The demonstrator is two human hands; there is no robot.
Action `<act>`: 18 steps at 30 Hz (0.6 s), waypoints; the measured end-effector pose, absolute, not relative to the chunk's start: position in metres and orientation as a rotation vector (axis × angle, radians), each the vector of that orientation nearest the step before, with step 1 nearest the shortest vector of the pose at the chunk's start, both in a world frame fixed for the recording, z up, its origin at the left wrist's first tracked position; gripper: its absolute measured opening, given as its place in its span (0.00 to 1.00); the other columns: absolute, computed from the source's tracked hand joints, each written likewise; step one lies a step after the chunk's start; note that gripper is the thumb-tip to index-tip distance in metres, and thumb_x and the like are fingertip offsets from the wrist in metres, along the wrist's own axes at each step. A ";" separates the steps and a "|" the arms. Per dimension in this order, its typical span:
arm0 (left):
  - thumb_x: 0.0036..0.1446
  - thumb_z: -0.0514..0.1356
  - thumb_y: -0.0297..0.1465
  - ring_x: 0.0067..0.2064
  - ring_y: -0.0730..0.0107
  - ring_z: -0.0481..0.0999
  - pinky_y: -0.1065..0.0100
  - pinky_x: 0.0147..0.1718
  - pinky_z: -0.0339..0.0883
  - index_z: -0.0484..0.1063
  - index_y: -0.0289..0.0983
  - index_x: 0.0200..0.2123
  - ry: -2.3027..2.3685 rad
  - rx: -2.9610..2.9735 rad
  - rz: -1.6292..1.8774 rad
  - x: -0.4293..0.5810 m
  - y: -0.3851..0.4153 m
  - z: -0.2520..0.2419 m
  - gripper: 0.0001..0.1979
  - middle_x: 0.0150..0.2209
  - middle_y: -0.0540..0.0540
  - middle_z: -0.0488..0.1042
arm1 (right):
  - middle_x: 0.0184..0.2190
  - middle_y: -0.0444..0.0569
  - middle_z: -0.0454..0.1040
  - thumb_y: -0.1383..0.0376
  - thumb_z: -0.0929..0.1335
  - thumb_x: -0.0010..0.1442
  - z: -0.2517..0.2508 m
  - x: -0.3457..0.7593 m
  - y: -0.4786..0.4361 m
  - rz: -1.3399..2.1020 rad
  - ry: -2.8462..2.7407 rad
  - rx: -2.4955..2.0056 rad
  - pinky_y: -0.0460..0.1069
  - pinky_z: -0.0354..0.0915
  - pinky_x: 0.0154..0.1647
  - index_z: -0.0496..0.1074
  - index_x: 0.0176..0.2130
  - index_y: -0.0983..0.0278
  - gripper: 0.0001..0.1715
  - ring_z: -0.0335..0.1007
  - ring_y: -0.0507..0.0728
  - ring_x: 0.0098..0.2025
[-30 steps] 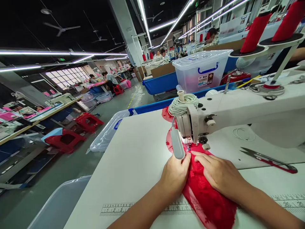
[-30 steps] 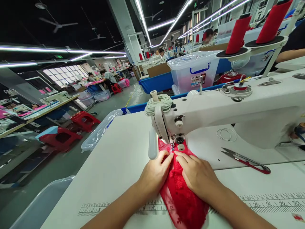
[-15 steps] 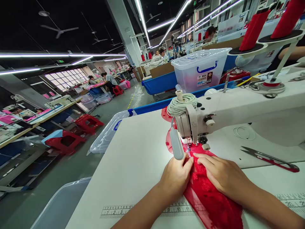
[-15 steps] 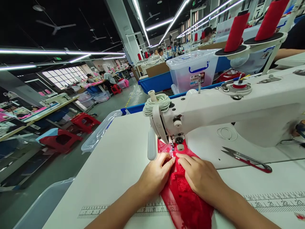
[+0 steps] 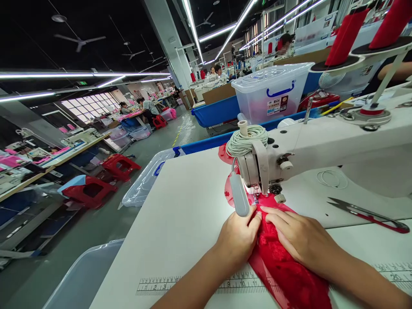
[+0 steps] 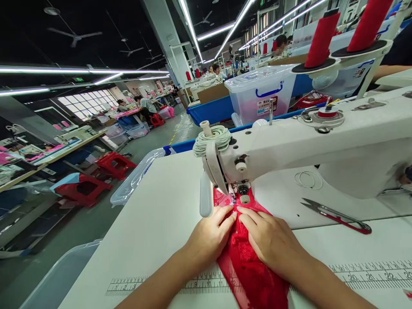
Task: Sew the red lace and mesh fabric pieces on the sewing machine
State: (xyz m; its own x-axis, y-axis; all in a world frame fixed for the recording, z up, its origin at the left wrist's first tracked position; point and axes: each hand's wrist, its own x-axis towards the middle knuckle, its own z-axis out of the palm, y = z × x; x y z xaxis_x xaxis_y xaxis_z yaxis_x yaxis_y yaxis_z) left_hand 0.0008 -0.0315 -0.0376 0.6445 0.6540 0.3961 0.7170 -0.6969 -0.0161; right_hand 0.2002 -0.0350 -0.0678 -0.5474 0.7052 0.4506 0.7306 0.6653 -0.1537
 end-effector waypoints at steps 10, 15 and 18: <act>0.61 0.48 0.21 0.33 0.64 0.73 0.66 0.25 0.71 0.68 0.35 0.45 -1.324 -2.666 -0.495 0.001 -0.032 -0.039 0.13 0.42 0.39 0.74 | 0.56 0.55 0.72 0.76 0.57 0.56 -0.069 0.200 -0.036 -0.032 -2.397 -1.091 0.54 0.75 0.43 0.70 0.51 0.65 0.27 0.75 0.60 0.49; 0.65 0.44 0.20 0.46 0.60 0.76 0.62 0.39 0.75 0.64 0.28 0.55 -1.017 -2.710 -0.572 -0.001 -0.033 -0.041 0.18 0.50 0.33 0.74 | 0.52 0.56 0.75 0.76 0.57 0.55 -0.070 0.199 -0.036 -0.022 -2.396 -1.095 0.55 0.74 0.45 0.70 0.53 0.66 0.29 0.74 0.60 0.50; 0.65 0.44 0.18 0.44 0.59 0.77 0.62 0.39 0.76 0.64 0.26 0.55 -0.976 -2.648 -0.508 -0.003 -0.032 -0.045 0.18 0.51 0.32 0.74 | 0.52 0.56 0.75 0.76 0.58 0.55 -0.068 0.198 -0.035 -0.042 -2.402 -1.101 0.55 0.74 0.45 0.70 0.53 0.66 0.29 0.75 0.59 0.48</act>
State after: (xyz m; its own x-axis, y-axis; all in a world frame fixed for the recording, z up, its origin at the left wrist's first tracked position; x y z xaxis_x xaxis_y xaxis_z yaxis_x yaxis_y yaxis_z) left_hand -0.0034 -0.0318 -0.0454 0.7113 0.5688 0.4129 0.6646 -0.7355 -0.1317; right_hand 0.1983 -0.0352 -0.0684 -0.5523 0.7037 0.4471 0.7190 0.6735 -0.1718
